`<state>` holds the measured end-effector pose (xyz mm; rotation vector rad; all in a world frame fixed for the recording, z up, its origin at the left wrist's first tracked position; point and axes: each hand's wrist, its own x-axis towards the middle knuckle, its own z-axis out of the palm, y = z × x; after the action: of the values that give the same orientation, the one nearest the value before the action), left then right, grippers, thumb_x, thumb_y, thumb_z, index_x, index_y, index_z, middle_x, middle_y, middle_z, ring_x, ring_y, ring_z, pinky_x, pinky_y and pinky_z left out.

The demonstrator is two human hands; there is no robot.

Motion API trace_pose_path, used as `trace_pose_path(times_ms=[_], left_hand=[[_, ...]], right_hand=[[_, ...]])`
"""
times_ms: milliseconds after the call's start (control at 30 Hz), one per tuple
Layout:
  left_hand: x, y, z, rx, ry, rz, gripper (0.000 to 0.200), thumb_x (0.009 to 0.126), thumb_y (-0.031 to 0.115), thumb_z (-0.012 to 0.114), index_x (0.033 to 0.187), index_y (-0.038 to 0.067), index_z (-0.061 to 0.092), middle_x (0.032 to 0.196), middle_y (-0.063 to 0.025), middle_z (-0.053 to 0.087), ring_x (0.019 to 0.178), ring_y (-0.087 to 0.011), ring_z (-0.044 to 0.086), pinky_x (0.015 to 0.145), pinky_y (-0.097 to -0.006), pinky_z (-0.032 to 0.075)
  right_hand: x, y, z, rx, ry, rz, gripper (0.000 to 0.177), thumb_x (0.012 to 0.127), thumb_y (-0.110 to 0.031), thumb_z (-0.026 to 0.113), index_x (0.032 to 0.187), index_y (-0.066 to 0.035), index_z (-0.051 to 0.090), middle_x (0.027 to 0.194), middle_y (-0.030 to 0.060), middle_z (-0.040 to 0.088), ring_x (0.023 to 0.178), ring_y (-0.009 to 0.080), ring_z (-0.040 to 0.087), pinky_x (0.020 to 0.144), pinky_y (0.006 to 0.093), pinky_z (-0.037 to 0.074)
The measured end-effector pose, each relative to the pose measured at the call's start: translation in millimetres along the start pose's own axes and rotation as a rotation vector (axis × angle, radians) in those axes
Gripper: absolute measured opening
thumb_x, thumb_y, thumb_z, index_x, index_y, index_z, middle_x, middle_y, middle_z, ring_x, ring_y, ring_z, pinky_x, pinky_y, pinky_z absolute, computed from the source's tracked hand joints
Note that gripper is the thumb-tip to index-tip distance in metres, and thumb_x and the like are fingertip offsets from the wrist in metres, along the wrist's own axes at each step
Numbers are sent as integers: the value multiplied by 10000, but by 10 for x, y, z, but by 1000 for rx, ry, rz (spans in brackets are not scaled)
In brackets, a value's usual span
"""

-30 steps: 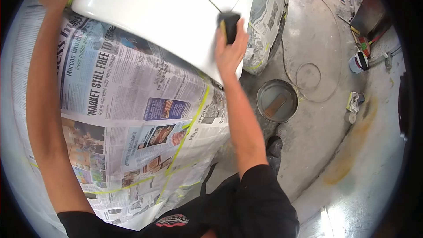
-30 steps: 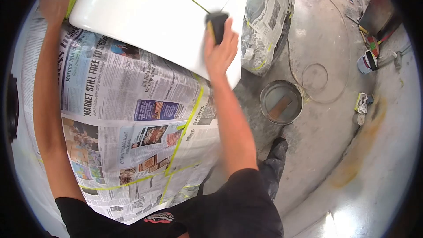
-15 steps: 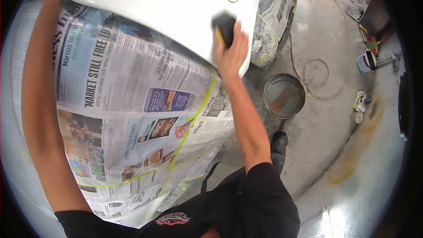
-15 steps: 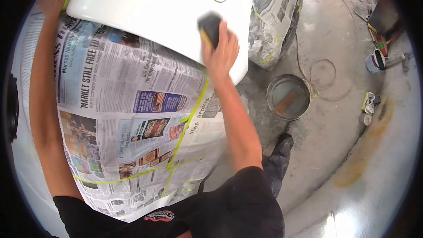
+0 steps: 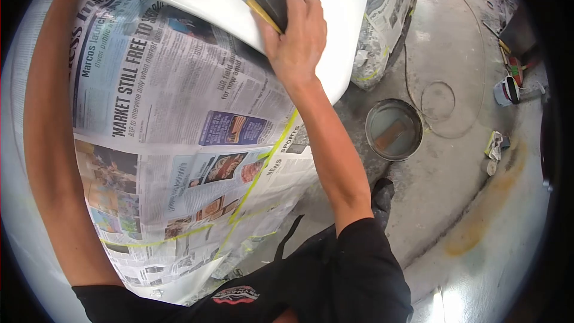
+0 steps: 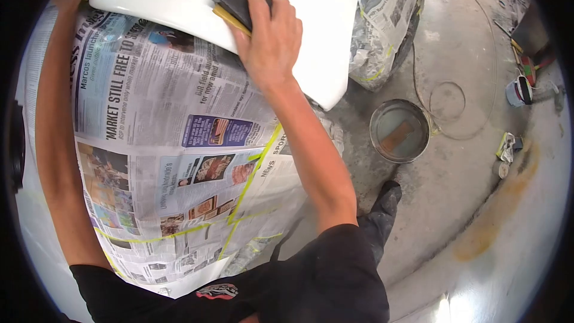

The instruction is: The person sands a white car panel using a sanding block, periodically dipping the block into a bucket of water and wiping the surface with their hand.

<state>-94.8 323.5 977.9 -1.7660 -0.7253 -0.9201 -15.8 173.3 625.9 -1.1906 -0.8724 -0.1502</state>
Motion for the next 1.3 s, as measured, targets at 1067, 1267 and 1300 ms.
trace_pose_path(times_ms=[1067, 1267, 1300], left_hand=[[6, 77, -55, -70, 38, 31, 590, 1010, 503, 601, 1319, 7, 681, 1304, -230, 675, 1240, -396, 603, 1080, -457, 448], [52, 48, 10, -70, 7, -46, 603, 1014, 519, 593, 1341, 18, 672, 1354, -230, 660, 1281, -396, 586, 1095, -467, 440], [44, 41, -10, -27, 15, -6, 604, 1013, 521, 594, 1342, 20, 671, 1352, -229, 660, 1278, -397, 589, 1093, -470, 440]], right_hand=[[-784, 403, -77, 9, 3, 71, 787, 841, -158, 836, 1530, -8, 488, 1229, 248, 619, 1088, 391, 615, 910, 492, 482], [0, 512, -6, -167, 91, 36, 718, 875, -171, 813, 1502, 1, 511, 1012, 213, 615, 884, 373, 585, 773, 471, 488], [-338, 574, -4, -112, 103, 62, 736, 873, -211, 816, 1522, -54, 507, 1076, 207, 616, 954, 375, 591, 812, 482, 472]])
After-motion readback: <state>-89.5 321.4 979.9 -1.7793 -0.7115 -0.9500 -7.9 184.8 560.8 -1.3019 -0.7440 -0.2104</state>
